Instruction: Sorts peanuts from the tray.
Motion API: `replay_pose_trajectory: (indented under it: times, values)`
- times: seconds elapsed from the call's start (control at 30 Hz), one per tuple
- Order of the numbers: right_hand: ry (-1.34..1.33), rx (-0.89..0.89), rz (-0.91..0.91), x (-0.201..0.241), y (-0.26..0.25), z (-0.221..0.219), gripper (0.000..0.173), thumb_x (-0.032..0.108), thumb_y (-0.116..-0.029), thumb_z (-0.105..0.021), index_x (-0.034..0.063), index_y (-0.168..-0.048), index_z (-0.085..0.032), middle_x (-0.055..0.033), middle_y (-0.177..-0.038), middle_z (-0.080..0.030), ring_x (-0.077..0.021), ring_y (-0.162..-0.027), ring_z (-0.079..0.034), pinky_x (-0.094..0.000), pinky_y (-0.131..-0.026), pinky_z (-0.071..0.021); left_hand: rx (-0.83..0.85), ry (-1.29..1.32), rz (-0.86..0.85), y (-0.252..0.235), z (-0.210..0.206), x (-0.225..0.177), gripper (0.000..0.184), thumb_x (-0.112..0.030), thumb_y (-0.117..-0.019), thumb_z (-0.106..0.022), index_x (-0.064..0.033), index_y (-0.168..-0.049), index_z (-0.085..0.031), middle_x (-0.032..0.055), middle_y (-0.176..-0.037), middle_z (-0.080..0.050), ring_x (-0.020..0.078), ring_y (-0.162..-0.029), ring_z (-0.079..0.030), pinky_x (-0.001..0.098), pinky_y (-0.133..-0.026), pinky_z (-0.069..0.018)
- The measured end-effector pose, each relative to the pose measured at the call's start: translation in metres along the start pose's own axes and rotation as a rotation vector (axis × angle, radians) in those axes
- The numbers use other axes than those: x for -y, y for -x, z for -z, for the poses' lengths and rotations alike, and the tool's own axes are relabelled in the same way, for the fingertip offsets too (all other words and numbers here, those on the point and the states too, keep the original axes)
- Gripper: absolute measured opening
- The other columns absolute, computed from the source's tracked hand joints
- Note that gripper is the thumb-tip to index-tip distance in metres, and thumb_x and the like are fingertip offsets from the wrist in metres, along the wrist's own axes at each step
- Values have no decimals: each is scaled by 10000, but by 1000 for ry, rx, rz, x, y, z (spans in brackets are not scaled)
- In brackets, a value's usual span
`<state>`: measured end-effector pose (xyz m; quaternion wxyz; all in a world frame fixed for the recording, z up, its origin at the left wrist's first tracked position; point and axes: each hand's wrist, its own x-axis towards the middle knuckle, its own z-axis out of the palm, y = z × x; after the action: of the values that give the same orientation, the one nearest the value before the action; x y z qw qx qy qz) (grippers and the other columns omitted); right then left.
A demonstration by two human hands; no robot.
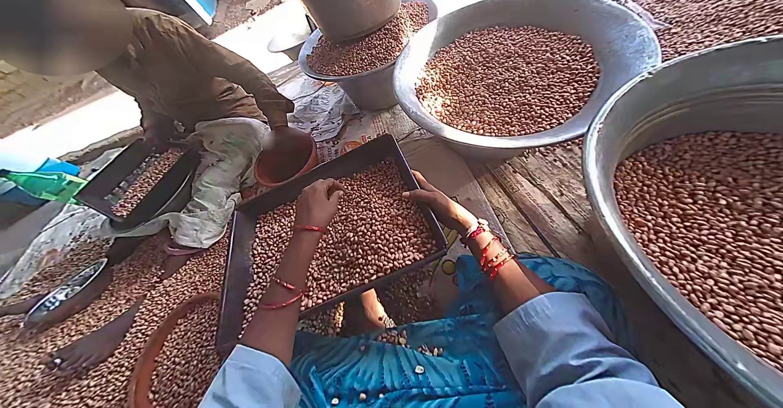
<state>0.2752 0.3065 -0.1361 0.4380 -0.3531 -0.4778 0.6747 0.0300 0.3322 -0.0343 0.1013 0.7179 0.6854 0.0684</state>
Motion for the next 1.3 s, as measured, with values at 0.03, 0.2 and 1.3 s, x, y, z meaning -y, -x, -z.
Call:
replay_pose_trajectory:
  times: [0.03, 0.2, 1.3]
  values:
    - [1, 6, -3, 1, -1, 1, 670, 250, -973, -562, 171, -1576, -281, -82, -1311, -564, -67, -983, -635, -234, -799, -548, -1, -32, 17, -10, -5, 0, 221, -150, -1021, -638, -37, -1187, -732, 231, -1196, -694, 421, -1162, -643, 603, -1034, -451]
    - [1, 27, 2, -2, -2, 5, 696, 257, -982, -568, 166, -1591, -246, -98, -1317, -571, -87, -997, -650, -261, -818, -563, 63, -44, 19, -31, -30, 5, 258, -216, -1002, -677, -42, -1183, -739, 222, -1191, -700, 400, -1164, -648, 591, -1050, -452]
    - [8, 4, 11, -2, -1, 1, 688, 258, -968, -560, 181, -1585, -264, -56, -1302, -578, -47, -981, -634, -231, -818, -547, 16, 855, 42, 38, -17, 89, 244, 8, -913, -348, -22, -1028, -562, -65, -748, -566, -16, -552, -529, 135, -516, -447]
